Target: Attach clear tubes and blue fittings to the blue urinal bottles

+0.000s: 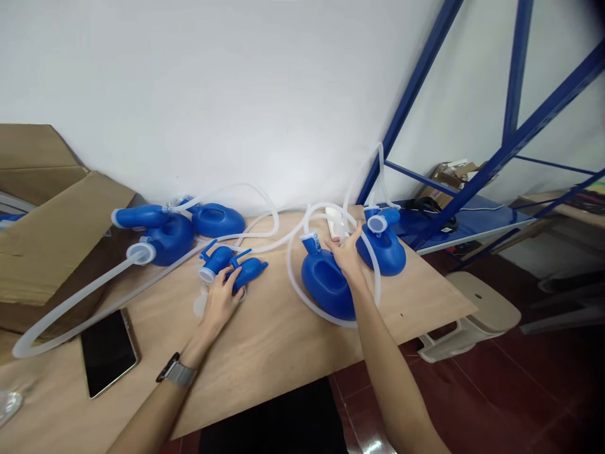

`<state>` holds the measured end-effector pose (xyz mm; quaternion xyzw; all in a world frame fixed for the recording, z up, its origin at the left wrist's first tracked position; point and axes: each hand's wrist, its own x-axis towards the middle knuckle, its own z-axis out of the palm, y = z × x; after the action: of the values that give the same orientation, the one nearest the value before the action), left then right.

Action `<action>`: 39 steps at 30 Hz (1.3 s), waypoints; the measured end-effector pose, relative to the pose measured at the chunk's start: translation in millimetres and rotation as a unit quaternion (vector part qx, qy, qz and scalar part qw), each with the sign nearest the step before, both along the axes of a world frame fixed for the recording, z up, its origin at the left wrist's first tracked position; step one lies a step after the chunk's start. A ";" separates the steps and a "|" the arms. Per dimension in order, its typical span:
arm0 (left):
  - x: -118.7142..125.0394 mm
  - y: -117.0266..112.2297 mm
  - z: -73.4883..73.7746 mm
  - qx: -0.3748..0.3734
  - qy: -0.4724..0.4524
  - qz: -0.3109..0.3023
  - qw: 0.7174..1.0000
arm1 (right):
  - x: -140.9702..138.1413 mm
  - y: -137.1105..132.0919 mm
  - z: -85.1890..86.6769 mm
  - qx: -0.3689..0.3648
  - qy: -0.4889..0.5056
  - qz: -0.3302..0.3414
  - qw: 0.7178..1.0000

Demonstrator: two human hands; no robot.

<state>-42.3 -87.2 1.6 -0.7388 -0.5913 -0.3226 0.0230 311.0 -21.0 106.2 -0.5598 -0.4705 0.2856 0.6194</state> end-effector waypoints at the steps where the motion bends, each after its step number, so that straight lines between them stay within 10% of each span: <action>1: 3.4 2.3 -1.5 -0.002 0.003 0.007 1.000 | 2.8 2.4 -4.0 -0.013 -0.079 -0.002 0.997; 7: 36.6 1.1 14.6 0.054 0.026 0.043 0.997 | 2.4 6.1 -12.1 -0.045 -0.293 0.091 0.951; 21: 171.8 73.0 83.2 0.064 0.087 -0.197 0.974 | 1.6 11.1 -14.2 -0.035 -0.326 0.196 0.924; 39: 199.8 102.9 73.8 0.073 -0.131 -0.053 0.987 | 5.0 21.6 -27.5 -0.034 -0.277 0.243 0.929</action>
<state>157.5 15.7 75.4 -0.7167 -0.5238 -0.4601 -0.0180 316.0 0.6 78.7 -0.5060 -0.7349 0.2768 0.3568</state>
